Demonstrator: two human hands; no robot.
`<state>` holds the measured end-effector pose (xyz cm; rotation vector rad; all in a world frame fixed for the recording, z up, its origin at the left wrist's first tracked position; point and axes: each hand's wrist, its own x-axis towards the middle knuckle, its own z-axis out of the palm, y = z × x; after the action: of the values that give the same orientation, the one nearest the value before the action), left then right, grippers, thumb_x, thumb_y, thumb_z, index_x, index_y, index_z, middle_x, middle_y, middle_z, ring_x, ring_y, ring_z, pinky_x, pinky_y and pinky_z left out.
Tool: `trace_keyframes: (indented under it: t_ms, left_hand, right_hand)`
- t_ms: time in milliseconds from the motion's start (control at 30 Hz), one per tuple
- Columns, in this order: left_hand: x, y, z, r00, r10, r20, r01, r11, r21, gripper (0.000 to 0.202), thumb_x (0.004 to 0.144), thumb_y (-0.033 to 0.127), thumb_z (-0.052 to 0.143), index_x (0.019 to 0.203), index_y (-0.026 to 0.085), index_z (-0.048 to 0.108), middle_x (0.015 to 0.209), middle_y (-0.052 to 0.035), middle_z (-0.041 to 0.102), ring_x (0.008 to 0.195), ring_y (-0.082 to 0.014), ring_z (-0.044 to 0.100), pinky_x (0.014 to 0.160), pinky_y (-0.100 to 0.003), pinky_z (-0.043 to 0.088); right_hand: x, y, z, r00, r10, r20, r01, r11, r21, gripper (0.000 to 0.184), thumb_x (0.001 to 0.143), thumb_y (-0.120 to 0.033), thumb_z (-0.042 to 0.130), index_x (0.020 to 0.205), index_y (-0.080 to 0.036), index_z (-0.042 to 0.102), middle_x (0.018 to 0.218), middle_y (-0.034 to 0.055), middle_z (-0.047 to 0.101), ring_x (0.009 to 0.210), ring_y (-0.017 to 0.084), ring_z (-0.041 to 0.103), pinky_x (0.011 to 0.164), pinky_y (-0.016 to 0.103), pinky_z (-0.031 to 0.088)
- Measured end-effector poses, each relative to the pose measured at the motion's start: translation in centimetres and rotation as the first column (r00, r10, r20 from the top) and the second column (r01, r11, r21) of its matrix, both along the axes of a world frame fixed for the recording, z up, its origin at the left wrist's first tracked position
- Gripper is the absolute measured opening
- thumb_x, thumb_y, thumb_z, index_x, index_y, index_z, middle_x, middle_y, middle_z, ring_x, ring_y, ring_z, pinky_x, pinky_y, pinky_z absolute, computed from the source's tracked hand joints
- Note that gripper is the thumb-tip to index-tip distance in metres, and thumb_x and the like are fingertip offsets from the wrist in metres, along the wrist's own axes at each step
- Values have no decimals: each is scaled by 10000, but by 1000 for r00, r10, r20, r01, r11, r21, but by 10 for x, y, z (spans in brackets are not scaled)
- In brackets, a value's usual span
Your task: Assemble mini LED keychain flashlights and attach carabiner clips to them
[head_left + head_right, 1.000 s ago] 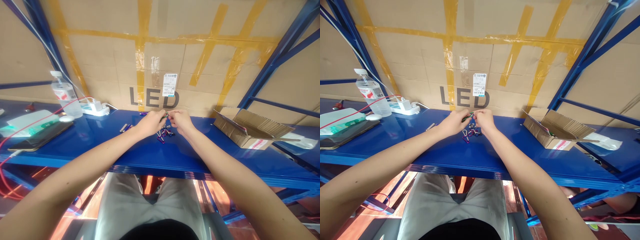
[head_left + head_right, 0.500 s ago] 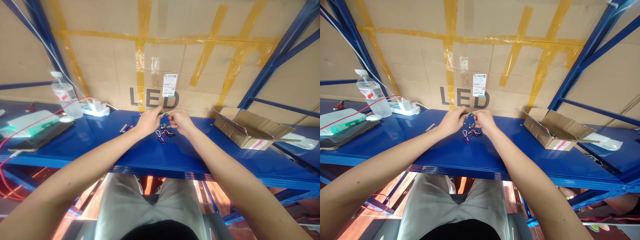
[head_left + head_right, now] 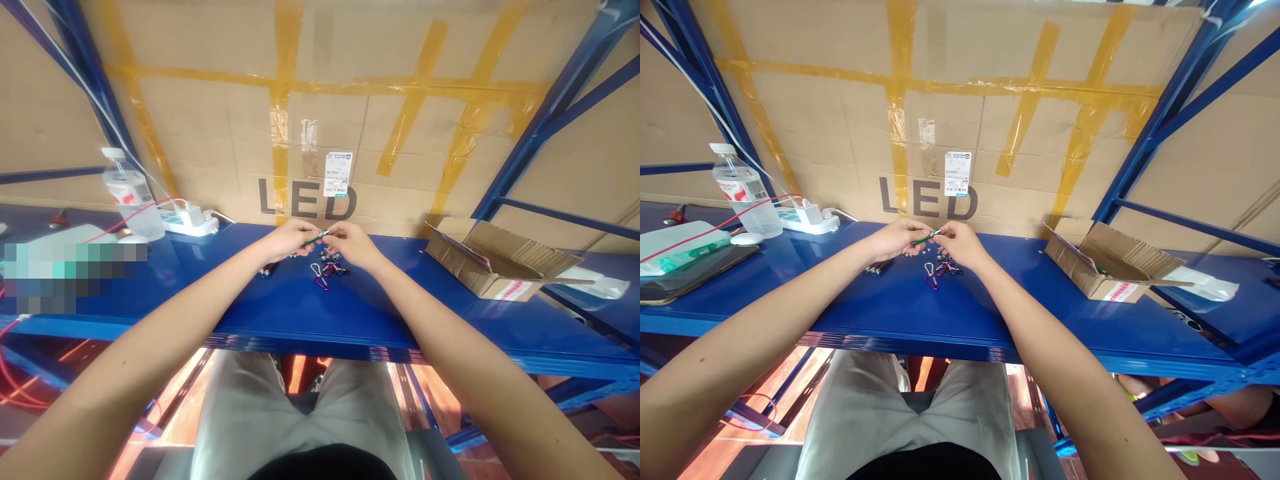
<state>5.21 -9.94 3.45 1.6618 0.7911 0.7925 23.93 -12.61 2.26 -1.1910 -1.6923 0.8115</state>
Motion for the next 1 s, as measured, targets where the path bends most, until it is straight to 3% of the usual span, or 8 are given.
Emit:
trace_keyframes:
  t_ms: [33,167,333,567,667,800,900,1000]
  left_hand:
    - [-1,1,1,1000,-23,22,24,999,-48,47,890,119,662,884,102,705,584,-14,569,481,-62,486,469,-226,333]
    - [-3,2,2,999,-22,47,25,998,-59,287,779,-16,681,1040,102,689,801,-77,722,651,-111,662,605,-245,490]
    - [0,0,1,985,119,121,-132,986,101,102,813,38,699,895,85,663,762,-96,742,758,-190,745,817,-384,591]
    - [-5,10,0,971,185,153,-221,940,262,96,880,196,707,879,102,689,681,-86,727,629,-177,707,716,-377,600]
    - [-6,13,-1,970,172,174,-217,932,289,87,867,172,710,915,101,693,727,-87,735,661,-179,716,742,-383,600]
    - [-3,10,-3,983,96,158,-143,937,318,182,762,59,740,928,119,696,912,-83,761,835,-185,743,874,-399,586]
    - [0,7,-4,990,33,137,-80,931,355,141,764,110,742,895,134,697,914,-80,759,853,-189,734,875,-415,577]
    - [1,6,-4,997,42,72,-69,900,431,155,742,185,781,881,151,722,881,-71,754,849,-199,712,860,-417,560]
  right_hand:
    - [-1,1,0,1000,-13,-18,13,1000,-27,39,870,-152,676,878,-147,638,790,45,700,647,138,659,662,290,559]
    - [3,1,3,994,18,-111,-31,993,-116,46,882,-123,641,905,-154,665,716,26,644,605,132,629,622,286,580]
    - [9,-2,7,990,69,-119,-90,978,-189,64,860,-132,654,911,-156,685,660,7,583,602,126,592,614,281,596]
    - [23,1,12,983,132,-126,-158,960,-231,280,822,-45,576,1052,-122,715,668,24,635,563,134,605,643,318,590]
    - [27,5,12,998,49,-26,-54,978,-200,464,744,5,580,1165,-139,712,830,73,732,789,200,698,859,409,586]
    - [22,3,12,998,50,42,-53,997,65,414,721,-12,578,1060,-175,750,1160,88,748,1152,244,658,1070,424,465]
    - [13,-3,11,978,210,18,-211,976,50,211,836,-141,578,978,-173,731,965,77,769,961,229,721,944,408,525]
    - [9,-7,10,974,226,7,-226,973,-46,115,875,-183,581,772,-169,630,688,20,658,659,185,696,724,343,540]
